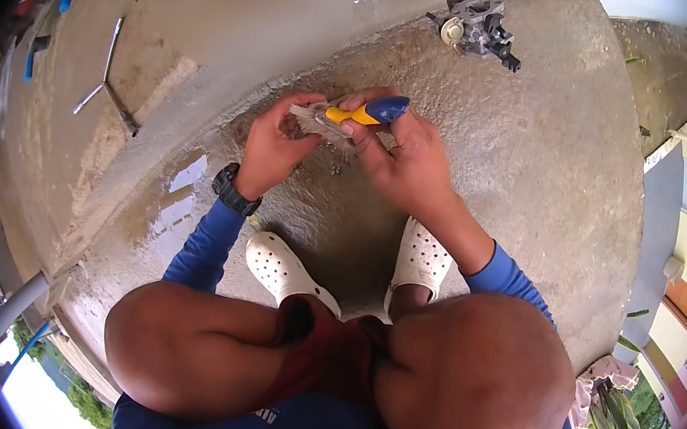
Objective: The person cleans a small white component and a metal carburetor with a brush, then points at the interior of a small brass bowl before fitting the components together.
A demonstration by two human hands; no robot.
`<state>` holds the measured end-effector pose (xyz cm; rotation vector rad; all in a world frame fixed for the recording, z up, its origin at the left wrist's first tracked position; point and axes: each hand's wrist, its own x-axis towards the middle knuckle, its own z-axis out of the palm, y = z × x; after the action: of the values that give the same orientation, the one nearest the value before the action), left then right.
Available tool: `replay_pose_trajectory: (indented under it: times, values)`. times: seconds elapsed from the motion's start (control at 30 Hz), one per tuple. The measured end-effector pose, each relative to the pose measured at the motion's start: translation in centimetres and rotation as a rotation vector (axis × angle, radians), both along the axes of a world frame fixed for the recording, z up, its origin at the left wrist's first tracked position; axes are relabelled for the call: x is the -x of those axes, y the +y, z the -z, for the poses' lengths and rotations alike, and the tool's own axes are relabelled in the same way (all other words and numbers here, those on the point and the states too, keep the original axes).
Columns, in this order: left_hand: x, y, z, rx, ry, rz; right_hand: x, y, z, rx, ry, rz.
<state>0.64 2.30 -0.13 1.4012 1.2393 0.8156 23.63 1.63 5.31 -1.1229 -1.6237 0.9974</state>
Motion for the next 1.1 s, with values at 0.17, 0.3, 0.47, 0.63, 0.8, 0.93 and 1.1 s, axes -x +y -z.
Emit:
replay_pose_trajectory:
  times: [0.17,0.3,0.47,0.63,0.8,0.93,1.1]
  values:
    - [-0.1,-1.1,1.2,0.045,-0.122,-0.019,-1.3,0.8,-0.1,-0.109,-0.033,0.091]
    - [0.0,-0.2,0.8,0.050,-0.214,-0.018,-0.8,0.2,0.1,-0.092,-0.029,0.009]
    - [0.2,-0.5,0.7,0.149,-0.200,-0.028,-1.2,0.5,-0.2,-0.069,-0.018,0.115]
    - [0.3,-0.1,0.6,-0.070,-0.161,-0.020,-1.1,0.8,0.0,-0.057,0.042,0.061]
    - [0.4,-0.2,1.0,-0.028,-0.129,0.012,0.2,-0.3,-0.9,0.053,0.324,0.025]
    - [0.4,-0.4,-0.2,0.061,-0.161,0.017,-0.9,1.2,0.0,-0.112,-0.003,0.021]
    - [0.4,-0.2,-0.4,0.053,-0.118,0.076,-0.2,0.2,-0.6,0.092,0.290,-0.030]
